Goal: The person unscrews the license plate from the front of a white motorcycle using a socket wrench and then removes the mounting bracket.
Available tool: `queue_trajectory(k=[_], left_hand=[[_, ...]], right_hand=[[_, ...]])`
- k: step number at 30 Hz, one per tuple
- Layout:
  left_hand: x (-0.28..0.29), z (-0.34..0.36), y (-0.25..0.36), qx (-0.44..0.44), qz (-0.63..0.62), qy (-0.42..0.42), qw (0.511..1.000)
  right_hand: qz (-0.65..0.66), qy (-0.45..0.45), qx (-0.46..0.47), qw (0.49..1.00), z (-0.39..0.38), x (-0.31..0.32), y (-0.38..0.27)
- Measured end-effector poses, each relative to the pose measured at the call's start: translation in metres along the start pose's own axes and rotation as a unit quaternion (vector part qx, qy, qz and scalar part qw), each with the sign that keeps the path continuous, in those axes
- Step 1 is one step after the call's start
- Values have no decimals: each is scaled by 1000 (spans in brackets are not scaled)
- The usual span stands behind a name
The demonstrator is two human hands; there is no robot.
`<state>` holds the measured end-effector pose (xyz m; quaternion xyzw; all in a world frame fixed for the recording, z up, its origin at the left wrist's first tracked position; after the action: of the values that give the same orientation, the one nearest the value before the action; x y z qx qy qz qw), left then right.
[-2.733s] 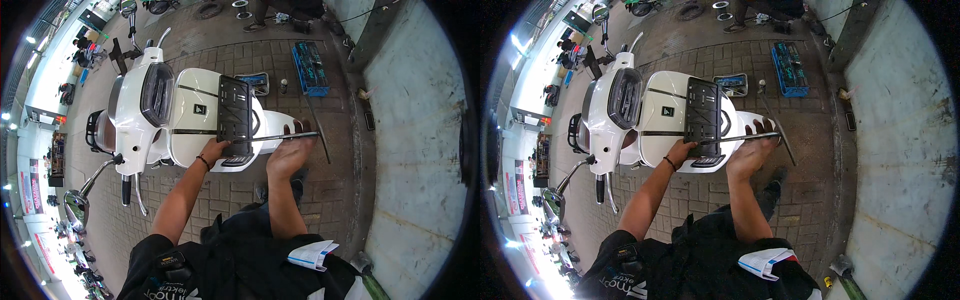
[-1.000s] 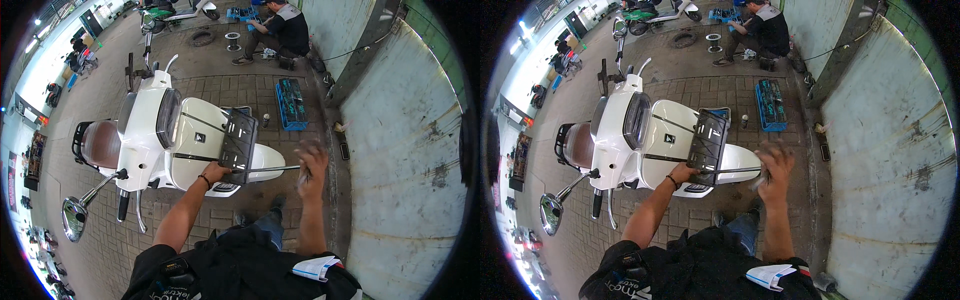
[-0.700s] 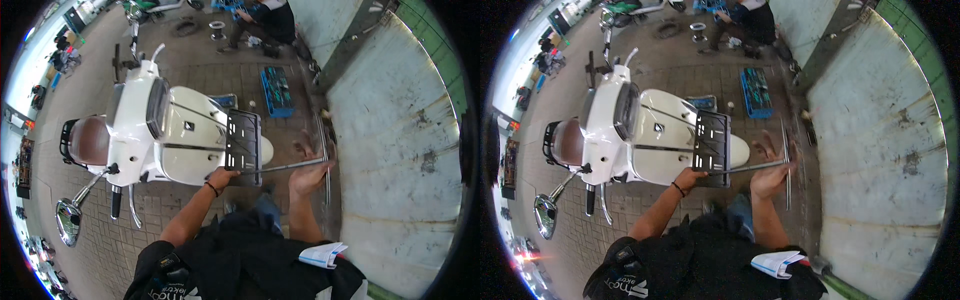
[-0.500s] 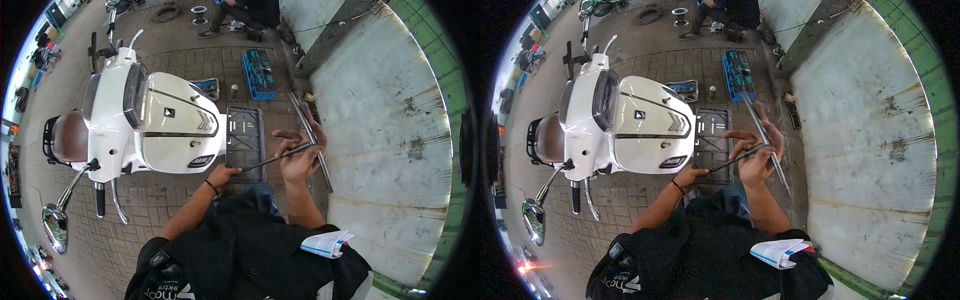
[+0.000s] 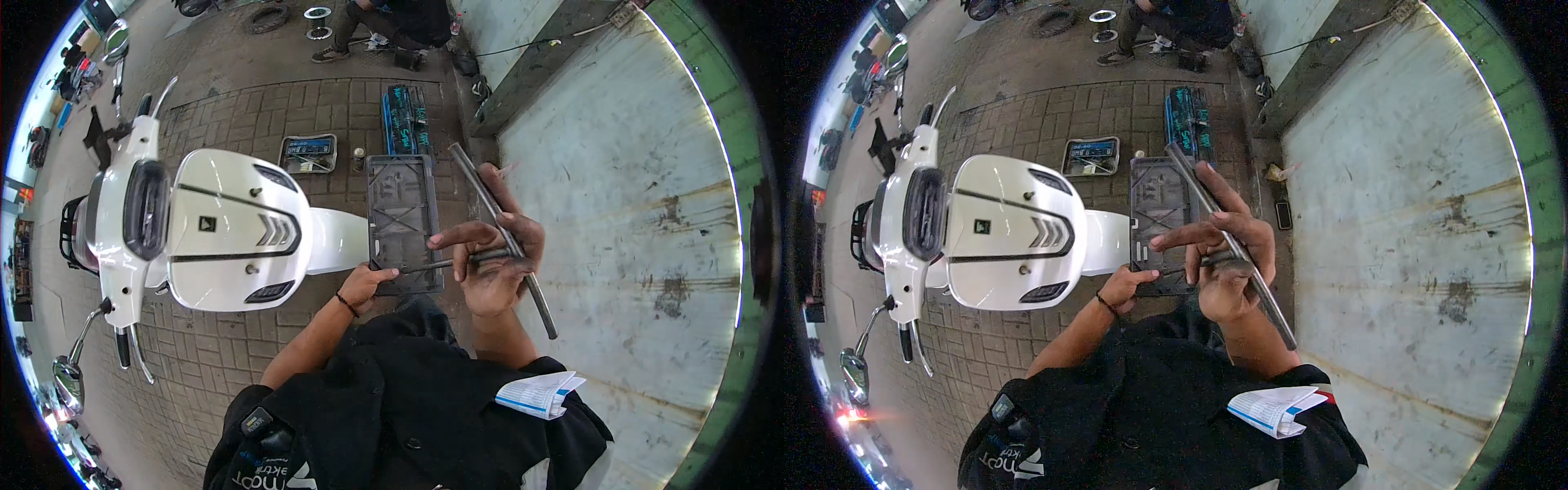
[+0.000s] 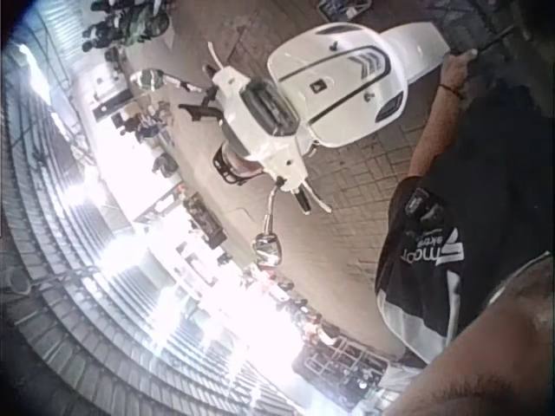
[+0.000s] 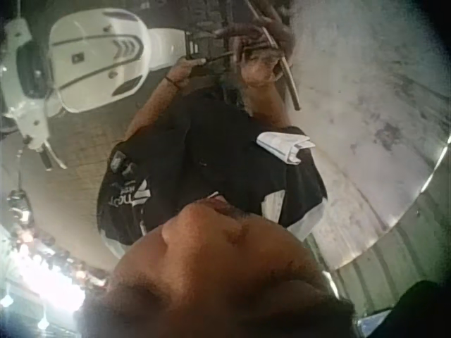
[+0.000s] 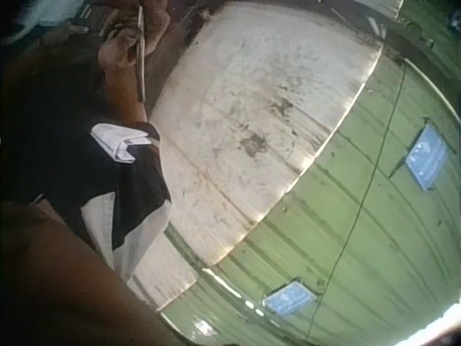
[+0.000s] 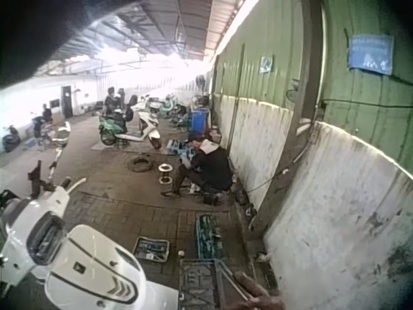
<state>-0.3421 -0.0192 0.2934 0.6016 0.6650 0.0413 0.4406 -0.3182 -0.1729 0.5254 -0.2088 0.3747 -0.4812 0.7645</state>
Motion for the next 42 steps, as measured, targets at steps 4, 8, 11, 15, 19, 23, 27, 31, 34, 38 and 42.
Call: queue_trajectory(k=[4, 8, 11, 15, 19, 23, 27, 31, 34, 38, 42], left_hand=[[-50, 50, 9, -37, -15, 15, 999], [-68, 93, 8, -70, -14, 77, 994], [-60, 105, 14, -66, -67, 104, 990], [-32, 105, 34, -113, -84, 142, 980], [-16, 92, 74, -132, -117, 141, 974], [0, 82, 119, -177, -24, 138, 974], [30, 89, 134, -137, -8, 189, 972], [50, 114, 129, -116, -147, 187, 964], [63, 144, 115, -97, -220, 224, 944], [75, 181, 126, -46, -310, 312, 897], [96, 238, 148, -49, -243, 386, 889]], right_hand=[[-90, 48, 59, 993, 30, 53, -2], [-136, 44, 103, 984, 59, 91, 8], [-152, 45, 116, 981, 85, 106, 10], [-256, -80, 53, 962, 126, 102, 23], [-398, -306, -119, 857, 126, 79, 98], [-456, -410, -204, 763, 72, 80, 171], [-408, -403, -248, 781, 62, 77, 224], [-379, -468, -250, 758, 68, 84, 276], [-343, -542, -266, 720, 71, 97, 317], [-290, -620, -293, 668, 82, 122, 386], [-234, -651, -303, 656, 103, 151, 454]])
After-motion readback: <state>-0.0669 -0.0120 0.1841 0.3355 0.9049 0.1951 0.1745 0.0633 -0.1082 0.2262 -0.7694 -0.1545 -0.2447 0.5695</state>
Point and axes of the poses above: each hand's wrist, its own z-axis towards the middle knuckle, its own x-axis out of the back of the hand, y = z × x, the point moved 3 cm from there along z, towards the middle knuckle, and after that the axes turned 6 degrees about z, right-handed, at the moved point
